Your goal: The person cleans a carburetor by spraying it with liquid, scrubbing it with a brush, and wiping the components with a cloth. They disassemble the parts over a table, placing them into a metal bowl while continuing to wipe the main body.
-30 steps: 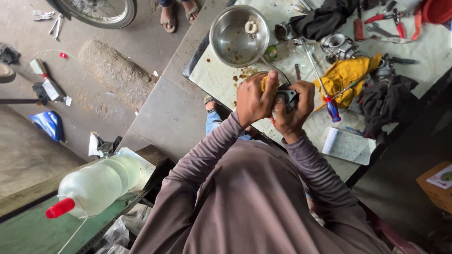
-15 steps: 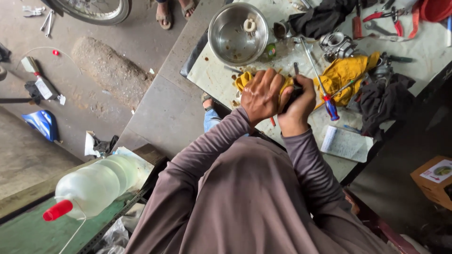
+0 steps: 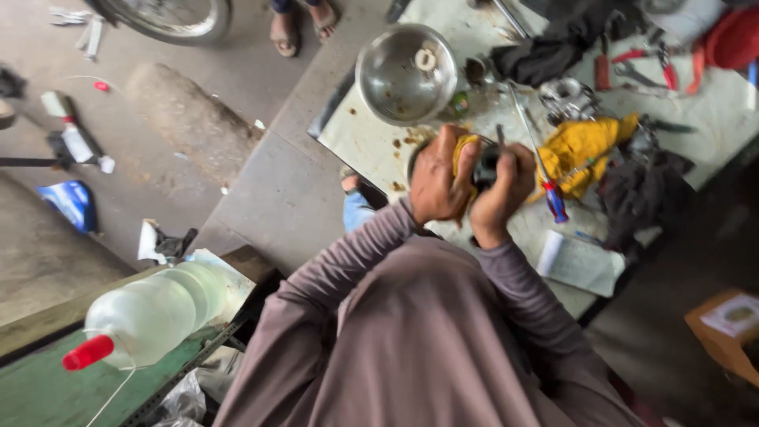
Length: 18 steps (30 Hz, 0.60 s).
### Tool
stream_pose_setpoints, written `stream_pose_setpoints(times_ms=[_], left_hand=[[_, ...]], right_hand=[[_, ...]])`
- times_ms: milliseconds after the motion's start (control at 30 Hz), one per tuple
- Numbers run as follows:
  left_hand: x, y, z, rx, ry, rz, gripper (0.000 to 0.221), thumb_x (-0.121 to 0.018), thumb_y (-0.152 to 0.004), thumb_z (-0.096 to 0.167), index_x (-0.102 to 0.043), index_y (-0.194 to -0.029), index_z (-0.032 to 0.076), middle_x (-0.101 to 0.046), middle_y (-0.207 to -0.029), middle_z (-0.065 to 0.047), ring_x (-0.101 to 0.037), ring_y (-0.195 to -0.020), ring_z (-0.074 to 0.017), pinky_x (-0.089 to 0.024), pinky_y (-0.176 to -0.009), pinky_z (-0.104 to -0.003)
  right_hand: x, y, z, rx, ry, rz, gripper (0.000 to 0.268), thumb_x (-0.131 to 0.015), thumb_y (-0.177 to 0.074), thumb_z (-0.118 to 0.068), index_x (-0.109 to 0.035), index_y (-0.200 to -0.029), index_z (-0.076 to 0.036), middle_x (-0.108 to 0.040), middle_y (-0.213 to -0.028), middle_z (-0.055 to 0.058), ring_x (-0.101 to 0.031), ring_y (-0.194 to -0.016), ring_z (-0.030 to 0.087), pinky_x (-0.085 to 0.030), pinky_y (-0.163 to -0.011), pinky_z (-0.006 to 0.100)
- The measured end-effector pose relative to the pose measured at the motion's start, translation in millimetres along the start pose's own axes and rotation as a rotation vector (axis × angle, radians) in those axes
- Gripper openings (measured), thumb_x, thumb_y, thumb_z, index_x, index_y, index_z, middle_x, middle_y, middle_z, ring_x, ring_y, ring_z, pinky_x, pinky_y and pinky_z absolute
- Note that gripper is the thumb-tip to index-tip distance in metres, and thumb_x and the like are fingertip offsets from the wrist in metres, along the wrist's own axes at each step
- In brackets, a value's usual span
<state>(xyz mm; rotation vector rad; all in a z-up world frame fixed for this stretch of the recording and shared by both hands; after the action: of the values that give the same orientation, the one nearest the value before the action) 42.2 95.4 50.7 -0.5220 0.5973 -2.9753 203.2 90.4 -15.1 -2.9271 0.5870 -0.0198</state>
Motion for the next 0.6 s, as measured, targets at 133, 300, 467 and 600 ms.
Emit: stream_pose_setpoints(times_ms=[133,300,467,600], left_hand=[[-1,0,-23,0.033,0.025,0.025,0.031,-0.041,-0.114,0.031,-0.059,-0.111,0.006,-0.065,-0.094,-0.021,-0.065,-0.08,-0.0399,-0.051,-0.072,-0.045],[-60,31,-133,0.327,0.004,-0.332,0.046,-0.031,-0.111,0.041,-0.061,-0.117,0.006,-0.065,-0.082,-0.021,-0.065,-0.075,-0.0344,-0.051,-0.072,-0.045],[-52,38,-106,0.348,0.227,0.264,0.036,-0.04,-0.118,0.037,-0.058,-0.108,0.008,-0.059,-0.102,-0.013,-0.056,-0.097,-0.0244,-0.048,-0.092,-0.039],[-54,38,-16,-0.412,-0.301,0.088,0.032,-0.054,-0.103,0.034,-0.062,-0.123,0.01,-0.059,-0.136,-0.016,-0.054,-0.122,-0.0279,-0.041,-0.104,-0.045]], right_hand=[[-6,-4,-33,0.358,0.021,-0.159,0.031,-0.06,-0.106,-0.029,-0.058,-0.111,0.001,-0.056,-0.104,0.012,-0.051,-0.094,0.025,-0.044,-0.087,0.041],[-26,10,-57,0.939,0.427,-0.512,0.025,-0.063,-0.096,-0.028,-0.064,-0.1,-0.003,-0.062,-0.102,0.016,-0.06,-0.095,0.038,-0.048,-0.086,0.049],[-13,-13,1,0.82,0.42,-0.391,0.023,-0.063,-0.106,-0.025,-0.063,-0.1,-0.003,-0.061,-0.103,0.013,-0.059,-0.095,0.035,-0.048,-0.086,0.046],[27,-75,102,0.006,0.181,-0.136,0.029,-0.059,-0.111,-0.024,-0.059,-0.09,-0.004,-0.062,-0.092,0.012,-0.058,-0.082,0.028,-0.049,-0.079,0.04]])
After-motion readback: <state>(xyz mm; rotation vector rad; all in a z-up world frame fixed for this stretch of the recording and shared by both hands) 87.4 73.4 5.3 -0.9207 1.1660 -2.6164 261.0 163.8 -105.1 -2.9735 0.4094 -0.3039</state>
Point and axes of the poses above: each hand's wrist, its own y-axis away from the middle knuckle, its own x-axis out of the back of the hand, z = x × y, the point moved 8 cm from there along -y, towards the middle knuckle
